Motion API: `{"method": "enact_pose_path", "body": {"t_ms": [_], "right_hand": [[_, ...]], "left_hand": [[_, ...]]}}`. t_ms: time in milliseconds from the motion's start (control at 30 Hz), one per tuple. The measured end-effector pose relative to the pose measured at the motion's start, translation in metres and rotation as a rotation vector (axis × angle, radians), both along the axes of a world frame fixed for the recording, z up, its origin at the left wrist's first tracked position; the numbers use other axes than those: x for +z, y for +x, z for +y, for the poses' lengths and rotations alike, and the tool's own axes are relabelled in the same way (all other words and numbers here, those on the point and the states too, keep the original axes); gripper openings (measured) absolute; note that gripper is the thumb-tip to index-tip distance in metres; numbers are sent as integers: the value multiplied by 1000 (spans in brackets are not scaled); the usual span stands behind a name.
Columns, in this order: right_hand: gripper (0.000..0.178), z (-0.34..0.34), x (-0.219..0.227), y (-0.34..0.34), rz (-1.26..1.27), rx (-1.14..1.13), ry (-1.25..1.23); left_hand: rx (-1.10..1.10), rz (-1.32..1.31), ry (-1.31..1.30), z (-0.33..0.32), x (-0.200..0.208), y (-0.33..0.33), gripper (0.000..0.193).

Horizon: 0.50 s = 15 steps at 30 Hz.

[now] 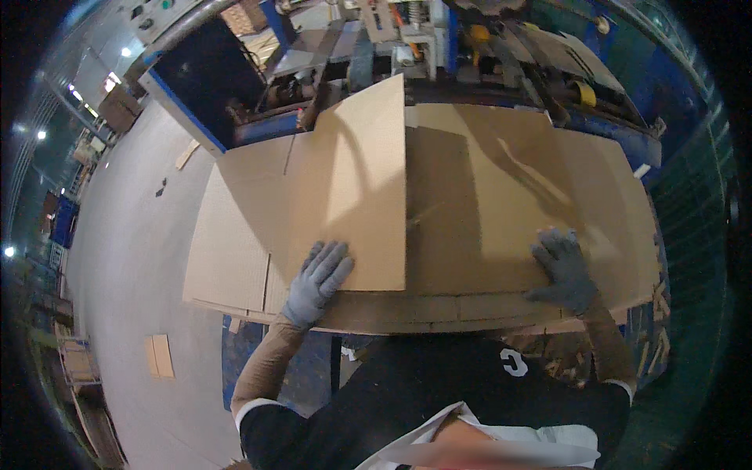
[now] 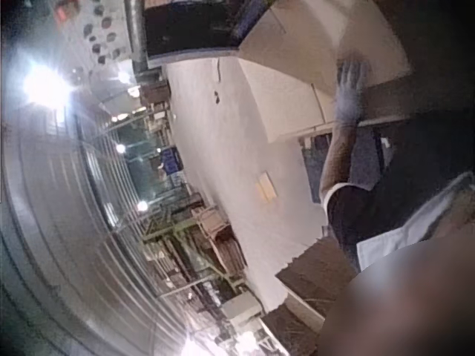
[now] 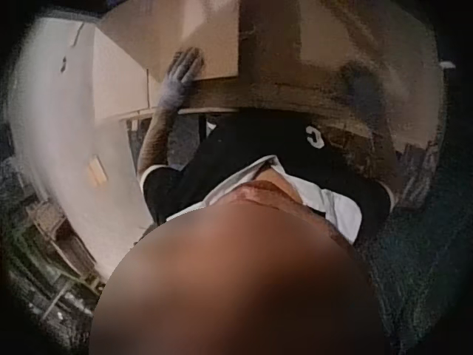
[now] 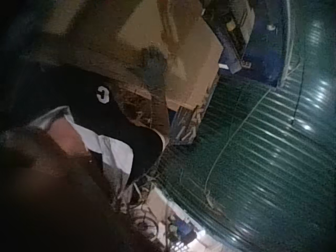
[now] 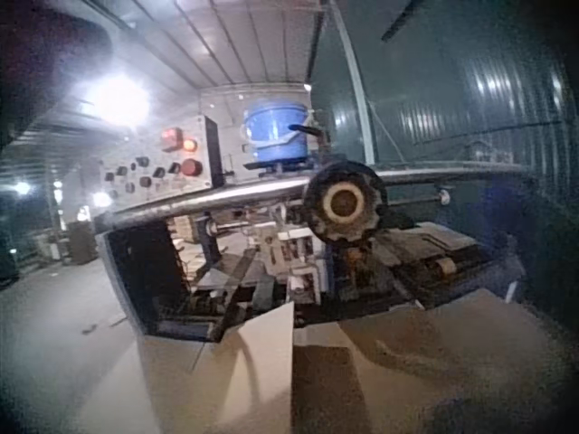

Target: The person repeatedly folds large flat cardboard sheets along pre-scored lines and stacks them on a workbench. The hands enter from the lower frame and manipulate the cardboard directly without tools.

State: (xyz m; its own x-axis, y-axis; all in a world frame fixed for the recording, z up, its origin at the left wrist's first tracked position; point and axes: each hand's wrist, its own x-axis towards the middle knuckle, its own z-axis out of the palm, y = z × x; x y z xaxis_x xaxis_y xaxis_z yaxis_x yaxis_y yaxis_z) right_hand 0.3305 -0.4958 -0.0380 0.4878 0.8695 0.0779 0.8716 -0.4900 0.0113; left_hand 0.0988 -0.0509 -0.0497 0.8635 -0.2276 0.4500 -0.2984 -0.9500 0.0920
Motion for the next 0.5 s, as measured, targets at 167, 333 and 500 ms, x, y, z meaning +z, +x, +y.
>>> {"method": "enact_pose_path", "body": {"t_ms": [167,333,500], "right_hand": [[90,18,9,41,110,-195,67],[79,52,-1,94,2,-264,92],[57,80,-21,135,-233,-229,183]], "left_hand": [[-22,-43,-11,8,-7,49,49],[41,-126,74,55,-11,148,58],[495,-62,150,54,-11,195,69]]}}
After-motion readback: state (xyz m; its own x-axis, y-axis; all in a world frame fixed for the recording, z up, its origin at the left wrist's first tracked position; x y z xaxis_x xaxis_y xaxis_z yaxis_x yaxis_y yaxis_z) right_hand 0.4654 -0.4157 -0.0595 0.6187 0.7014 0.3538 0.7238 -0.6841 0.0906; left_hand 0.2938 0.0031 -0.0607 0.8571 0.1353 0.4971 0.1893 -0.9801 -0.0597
